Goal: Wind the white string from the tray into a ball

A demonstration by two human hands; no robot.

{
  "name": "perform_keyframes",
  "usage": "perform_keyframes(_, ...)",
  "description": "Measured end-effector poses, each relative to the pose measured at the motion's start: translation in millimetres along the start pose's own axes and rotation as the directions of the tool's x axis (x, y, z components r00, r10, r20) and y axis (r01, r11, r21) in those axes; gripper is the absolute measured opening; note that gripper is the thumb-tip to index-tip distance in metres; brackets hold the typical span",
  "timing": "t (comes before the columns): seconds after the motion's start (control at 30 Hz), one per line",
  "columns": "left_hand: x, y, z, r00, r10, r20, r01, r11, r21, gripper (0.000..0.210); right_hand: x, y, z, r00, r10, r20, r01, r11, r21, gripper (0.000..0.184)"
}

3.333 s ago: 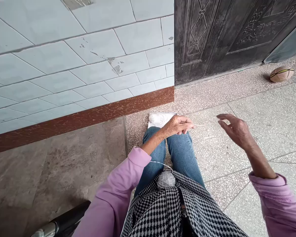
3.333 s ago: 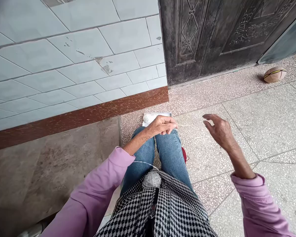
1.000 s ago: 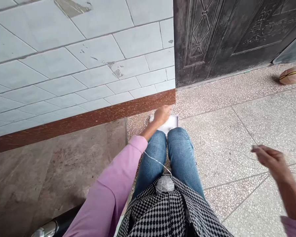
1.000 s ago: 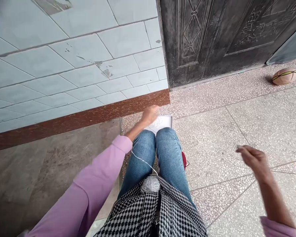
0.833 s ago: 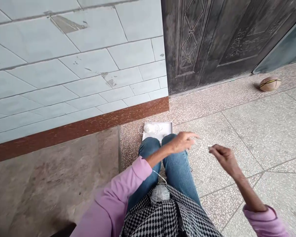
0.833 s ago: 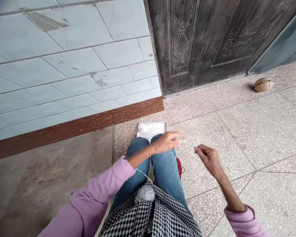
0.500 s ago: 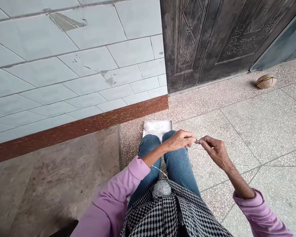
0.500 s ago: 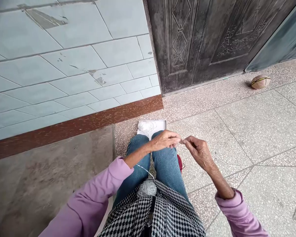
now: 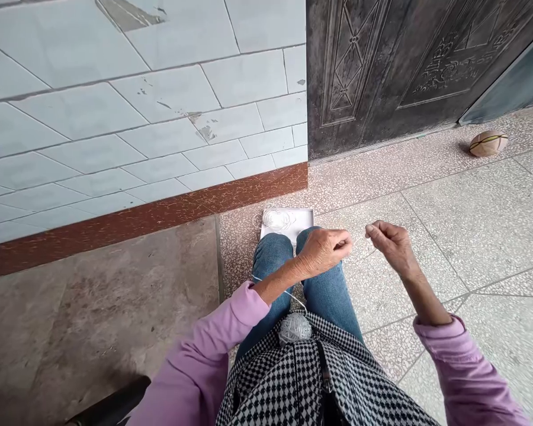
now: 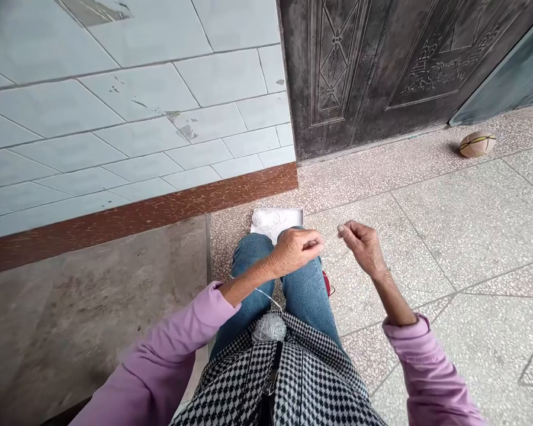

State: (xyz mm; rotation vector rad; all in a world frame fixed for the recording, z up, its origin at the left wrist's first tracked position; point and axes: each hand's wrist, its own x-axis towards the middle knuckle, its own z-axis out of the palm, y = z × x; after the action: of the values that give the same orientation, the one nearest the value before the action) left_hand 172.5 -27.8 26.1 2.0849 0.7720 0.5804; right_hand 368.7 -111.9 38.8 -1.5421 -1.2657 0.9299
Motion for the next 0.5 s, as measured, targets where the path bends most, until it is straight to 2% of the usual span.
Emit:
perform_keyframes(0.07,-0.2,-3.2,-2.3,0.998,-0.042,-0.047,0.040,0.999,-0.036,0.014,-5.1,9.8,-0.2,1.000,-0.004,0.022,0.006,0.995,-0.096,0.068)
perform_keyframes(0.13,-0.1,-8.0,-5.9,0.993,-0.073,-0.092,0.067,0.995,-0.069,0.014,-18.1,14.3,1.9,0.992,0.016,0.128,0.003,0.989,-0.146,0.067)
perform_keyframes(0.23,-2.1,-13.4,-6.7,0.986,-0.107,-0.124,0.095,0.990,-0.105,0.014,-34.7,4.4,5.0,0.953,-0.009,0.303,0.061,0.984,-0.165,0.057)
perform_keyframes(0.3,-5.2,-13.8,-3.4,0.988,-0.128,-0.082,0.117,0.984,-0.131,0.012,-33.8,-7.6,3.5,0.938,-0.068,0.341,0.131,0.978,-0.163,0.051)
perform_keyframes(0.33,-7.0,-13.2,-1.3,0.990,-0.131,-0.043,0.124,0.981,-0.149,0.011,-29.7,-12.3,1.2,0.945,-0.097,0.313,0.155,0.974,-0.166,0.050)
perform_keyframes(0.4,-10.9,-11.3,1.6,0.991,-0.125,0.050,0.133,0.969,-0.207,0.015,-18.2,-16.2,-5.2,0.974,-0.137,0.179,0.171,0.966,-0.195,0.048)
perform_keyframes(0.47,-14.5,-9.9,1.0,0.984,-0.124,0.128,0.159,0.937,-0.311,0.018,-9.2,-12.2,-11.5,0.990,-0.132,0.054,0.141,0.962,-0.234,0.046)
perform_keyframes(0.5,-16.0,-9.7,-0.7,0.979,-0.128,0.160,0.181,0.907,-0.379,0.022,-7.4,-8.4,-13.6,0.993,-0.118,0.029,0.122,0.961,-0.247,0.044)
